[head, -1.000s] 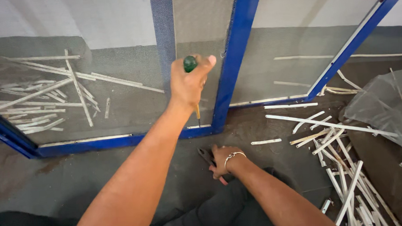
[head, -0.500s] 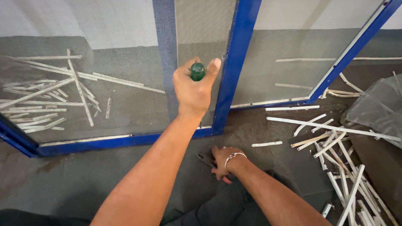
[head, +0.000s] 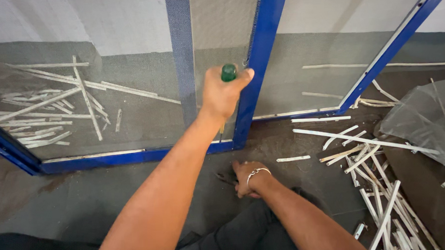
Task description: The person uses a screwdriver and pliers to pry and pull out white plastic splines from the groove of a blue window frame. After removing the splines, the person lifts the frame and pulls the screen mesh out of the frame.
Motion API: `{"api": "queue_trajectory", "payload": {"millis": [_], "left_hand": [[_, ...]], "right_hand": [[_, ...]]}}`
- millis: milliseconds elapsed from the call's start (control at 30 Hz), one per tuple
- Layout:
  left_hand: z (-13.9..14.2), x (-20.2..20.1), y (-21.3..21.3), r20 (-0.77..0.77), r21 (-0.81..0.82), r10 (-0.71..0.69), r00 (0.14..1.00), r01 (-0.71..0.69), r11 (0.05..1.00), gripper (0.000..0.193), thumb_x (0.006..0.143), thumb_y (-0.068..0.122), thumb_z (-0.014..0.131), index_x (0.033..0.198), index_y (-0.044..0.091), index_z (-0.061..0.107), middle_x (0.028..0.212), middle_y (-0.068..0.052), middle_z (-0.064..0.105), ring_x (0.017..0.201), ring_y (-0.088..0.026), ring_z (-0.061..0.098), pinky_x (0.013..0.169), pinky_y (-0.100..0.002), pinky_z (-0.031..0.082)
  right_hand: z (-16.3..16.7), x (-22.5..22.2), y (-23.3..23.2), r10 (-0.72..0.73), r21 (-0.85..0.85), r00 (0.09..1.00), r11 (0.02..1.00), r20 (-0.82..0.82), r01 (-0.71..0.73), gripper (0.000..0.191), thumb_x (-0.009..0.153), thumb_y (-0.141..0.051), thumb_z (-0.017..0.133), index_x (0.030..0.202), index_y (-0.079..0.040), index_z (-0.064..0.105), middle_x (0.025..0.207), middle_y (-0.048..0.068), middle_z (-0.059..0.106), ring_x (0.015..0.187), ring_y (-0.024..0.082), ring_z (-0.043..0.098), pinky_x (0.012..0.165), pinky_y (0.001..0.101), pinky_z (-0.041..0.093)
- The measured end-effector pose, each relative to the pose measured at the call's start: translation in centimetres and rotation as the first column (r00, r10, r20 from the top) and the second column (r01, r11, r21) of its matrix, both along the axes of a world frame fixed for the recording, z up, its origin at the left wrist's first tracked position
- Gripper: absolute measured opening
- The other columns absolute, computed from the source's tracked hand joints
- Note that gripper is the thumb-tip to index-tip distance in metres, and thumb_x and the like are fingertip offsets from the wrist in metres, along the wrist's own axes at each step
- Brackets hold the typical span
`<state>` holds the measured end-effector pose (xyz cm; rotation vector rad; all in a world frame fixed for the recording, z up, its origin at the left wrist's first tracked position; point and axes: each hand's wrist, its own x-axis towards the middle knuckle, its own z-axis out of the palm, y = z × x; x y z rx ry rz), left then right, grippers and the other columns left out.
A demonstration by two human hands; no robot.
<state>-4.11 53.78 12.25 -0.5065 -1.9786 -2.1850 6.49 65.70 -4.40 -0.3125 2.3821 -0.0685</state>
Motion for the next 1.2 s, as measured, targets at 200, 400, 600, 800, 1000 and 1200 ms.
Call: {"api": "queue_trajectory", "payload": {"millis": [200, 400, 600, 800, 1000, 1200], "left_hand": [[-0.2, -1.2, -1.1, 0.126, 0.023, 0.058, 0.990, -0.062, 0.998, 0.039, 0.087, 0.021, 0.072, 0.055, 0.010, 0.051, 0.051, 0.006, 0.043, 0.045, -0.007, 0.040, 0.042, -0.032, 0.029], [-0.4, -1.9, -3.3, 0.216, 0.108, -0.007, 0.976, -0.017, 0.994, 0.035, 0.085, 0.017, 0.071, 0.056, 0.009, 0.054, 0.051, 0.005, 0.046, 0.043, -0.008, 0.041, 0.040, -0.032, 0.028], [-1.4, -3.6, -4.2, 0.175, 0.134, -0.154, 0.972, 0.131, 0.982, 0.026, 0.082, 0.016, 0.072, 0.059, 0.009, 0.060, 0.053, 0.004, 0.050, 0.046, -0.008, 0.044, 0.043, -0.032, 0.030], [-2.2, -4.2, -4.1, 0.067, 0.043, -0.114, 0.991, 0.111, 0.993, 0.030, 0.081, 0.018, 0.071, 0.058, 0.006, 0.057, 0.055, 0.002, 0.049, 0.052, -0.009, 0.046, 0.048, -0.035, 0.036], [-1.0, -2.6, -4.3, 0.012, -0.023, 0.000, 1.000, 0.000, 1.000, 0.030, 0.080, 0.017, 0.067, 0.058, 0.002, 0.056, 0.050, -0.003, 0.050, 0.047, -0.012, 0.051, 0.047, -0.038, 0.039], [-0.3, -1.3, -4.5, 0.052, -0.055, 0.057, 0.997, -0.054, 0.997, 0.030, 0.080, 0.017, 0.065, 0.059, -0.001, 0.055, 0.051, -0.006, 0.049, 0.048, -0.013, 0.050, 0.048, -0.039, 0.040]], "right_hand": [[-1.4, -1.0, 2.4, -0.341, -0.357, 0.934, 0.890, -0.107, 0.284, 0.038, 0.082, -0.034, 0.064, 0.104, -0.007, 0.077, 0.114, 0.021, 0.073, 0.108, 0.040, 0.069, 0.095, 0.0461, 0.054], [-0.5, -0.9, 2.6, -0.334, 0.014, 0.942, 0.943, 0.033, 0.334, 0.052, 0.099, -0.047, 0.055, 0.107, 0.002, 0.071, 0.115, 0.029, 0.068, 0.113, 0.042, 0.068, 0.100, 0.0493, 0.052], [13.7, -2.9, 6.4, -0.238, -0.034, 0.916, 0.970, -0.324, 0.240, 0.034, 0.079, -0.025, 0.063, 0.106, -0.011, 0.077, 0.104, 0.027, 0.073, 0.102, 0.042, 0.072, 0.090, 0.0519, 0.055], [30.5, -2.8, 7.4, -0.668, -0.996, 0.740, 0.043, -0.084, -0.074, 0.029, 0.093, -0.012, 0.057, 0.120, -0.003, 0.063, 0.092, 0.007, 0.070, 0.089, 0.020, 0.071, 0.085, 0.0416, 0.059], [31.8, -5.5, 1.7, -0.073, -0.088, 0.485, 0.996, -0.871, -0.008, 0.033, 0.082, -0.013, 0.068, 0.115, -0.010, 0.071, 0.077, 0.017, 0.067, 0.067, 0.039, 0.065, 0.065, 0.0542, 0.054], [31.7, -7.0, 2.0, -0.756, -0.827, 0.341, 0.542, -0.558, -0.149, 0.011, 0.099, -0.015, 0.061, 0.102, -0.004, 0.064, 0.090, 0.026, 0.063, 0.080, 0.043, 0.062, 0.069, 0.0533, 0.050]]}}
